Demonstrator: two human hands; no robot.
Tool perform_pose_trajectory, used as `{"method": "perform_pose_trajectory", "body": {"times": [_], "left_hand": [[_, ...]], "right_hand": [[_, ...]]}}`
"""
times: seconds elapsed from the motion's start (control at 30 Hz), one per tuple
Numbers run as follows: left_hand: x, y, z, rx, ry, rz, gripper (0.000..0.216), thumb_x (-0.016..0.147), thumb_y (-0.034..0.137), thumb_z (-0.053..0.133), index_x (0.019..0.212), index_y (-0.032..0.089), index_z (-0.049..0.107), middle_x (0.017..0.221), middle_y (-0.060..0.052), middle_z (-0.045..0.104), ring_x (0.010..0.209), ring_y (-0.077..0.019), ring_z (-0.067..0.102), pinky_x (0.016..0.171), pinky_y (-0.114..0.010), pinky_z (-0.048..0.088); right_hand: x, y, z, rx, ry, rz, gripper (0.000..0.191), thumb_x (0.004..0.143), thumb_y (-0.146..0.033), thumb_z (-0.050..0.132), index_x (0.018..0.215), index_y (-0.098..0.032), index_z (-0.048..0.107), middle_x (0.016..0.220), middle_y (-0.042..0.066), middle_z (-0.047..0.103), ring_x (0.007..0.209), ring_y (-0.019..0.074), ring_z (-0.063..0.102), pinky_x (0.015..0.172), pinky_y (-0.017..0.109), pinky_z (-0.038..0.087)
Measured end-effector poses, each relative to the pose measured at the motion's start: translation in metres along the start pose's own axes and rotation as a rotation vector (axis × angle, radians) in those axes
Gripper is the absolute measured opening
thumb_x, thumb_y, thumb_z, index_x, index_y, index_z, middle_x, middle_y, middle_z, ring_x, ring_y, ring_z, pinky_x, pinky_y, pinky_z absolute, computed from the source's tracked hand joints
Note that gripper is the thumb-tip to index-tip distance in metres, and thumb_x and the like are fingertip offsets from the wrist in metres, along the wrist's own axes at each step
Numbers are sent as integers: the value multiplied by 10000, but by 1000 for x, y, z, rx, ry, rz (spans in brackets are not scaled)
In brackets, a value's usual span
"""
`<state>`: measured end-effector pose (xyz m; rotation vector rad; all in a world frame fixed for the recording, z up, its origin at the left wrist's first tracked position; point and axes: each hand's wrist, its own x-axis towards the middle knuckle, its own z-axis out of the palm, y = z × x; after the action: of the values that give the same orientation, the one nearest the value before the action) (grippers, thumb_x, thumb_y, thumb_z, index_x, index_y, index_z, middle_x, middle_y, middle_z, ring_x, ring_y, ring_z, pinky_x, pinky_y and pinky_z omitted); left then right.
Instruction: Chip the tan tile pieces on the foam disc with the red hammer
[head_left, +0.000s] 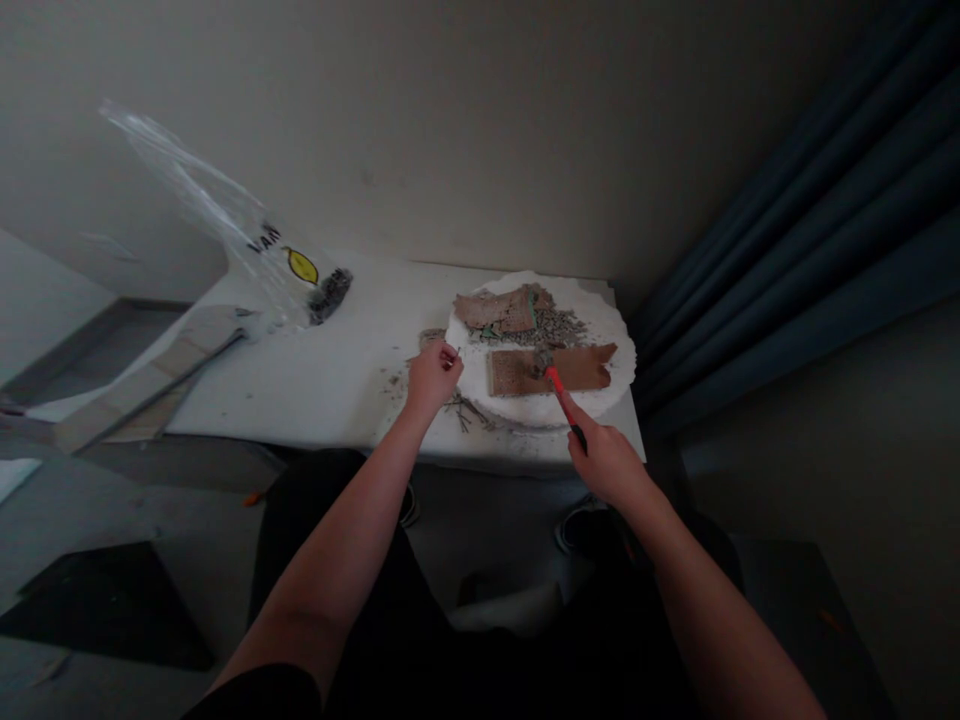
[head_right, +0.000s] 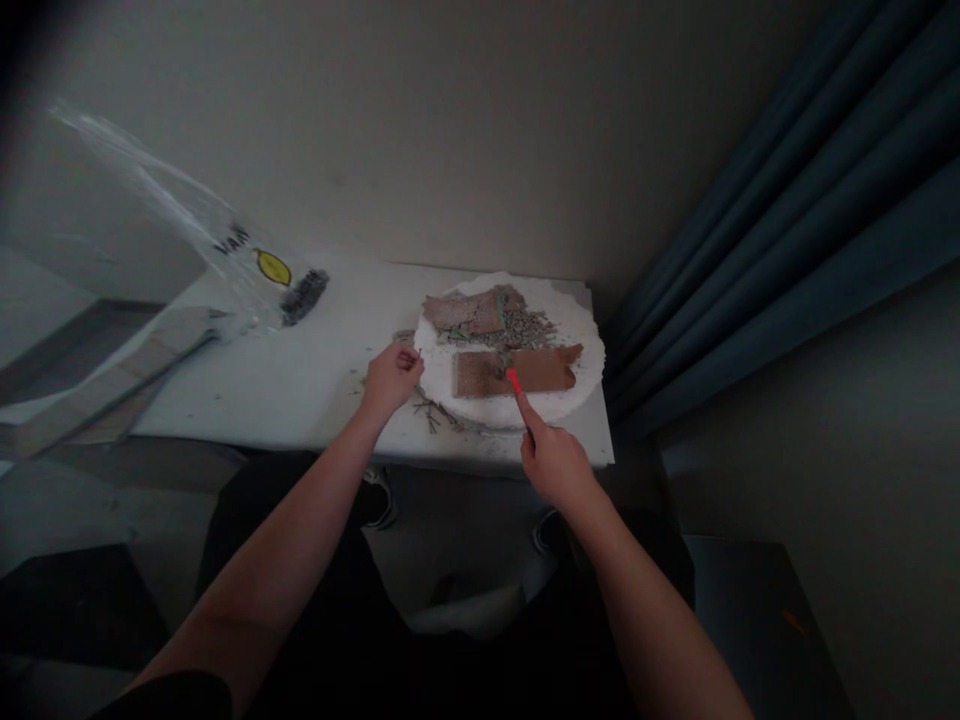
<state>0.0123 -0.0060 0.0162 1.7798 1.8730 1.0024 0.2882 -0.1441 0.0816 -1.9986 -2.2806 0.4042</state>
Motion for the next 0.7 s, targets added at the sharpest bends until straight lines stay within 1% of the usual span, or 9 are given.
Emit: {"method": "perform_pose_trajectory", "body": {"times": [0.1,0.17,0.23,0.33,0.5,0.7], "left_hand": [[-10,16,18,-272,-132,106,103,827,265,600,894,186,601,834,-26,688,757,-132,646,681,-257,523],[-17,24,31,-345,-215,171,151,839,290,617,953,191,622,863,-25,703,790,-131,657,690,-253,528],[-22,29,39,-341,-274,203,171,854,311,622,980,198,651,888,-24,720,804,-131,663,704,-257,529],[-25,31,44,-316,-296,204,163,865,322,627,963,203,679,887,-18,732,794,-133,665,711,-265,526],[-23,28,46,-292,-312,215,164,867,335,635,956,208,689,869,-10,735,759,-134,665,713,-272,519],[-24,28,49,-295,-304,214,176,874,353,629,954,208,687,853,-12,731,745,-137,663,690,-270,510]], "right_hand": [[0,0,1,-2,5,-4,712,973,-242,414,1624,-230,127,813,75,731,689,232,652,668,311,442],[0,1,2,-2,10,-5,713,973,-241,416,1625,-231,126,819,73,732,689,231,652,664,308,440],[0,2,3,-1,12,-7,713,973,-242,418,1625,-232,128,822,71,734,690,230,650,659,305,437],[0,3,3,-9,1,-8,715,972,-246,426,1624,-229,133,810,68,731,687,229,642,651,300,431],[0,1,1,-10,-6,-2,706,974,-243,431,1623,-226,152,808,68,731,668,223,637,651,297,425],[-1,-2,-3,-14,-19,7,709,977,-242,433,1623,-239,141,829,75,738,699,236,656,660,309,432]]}}
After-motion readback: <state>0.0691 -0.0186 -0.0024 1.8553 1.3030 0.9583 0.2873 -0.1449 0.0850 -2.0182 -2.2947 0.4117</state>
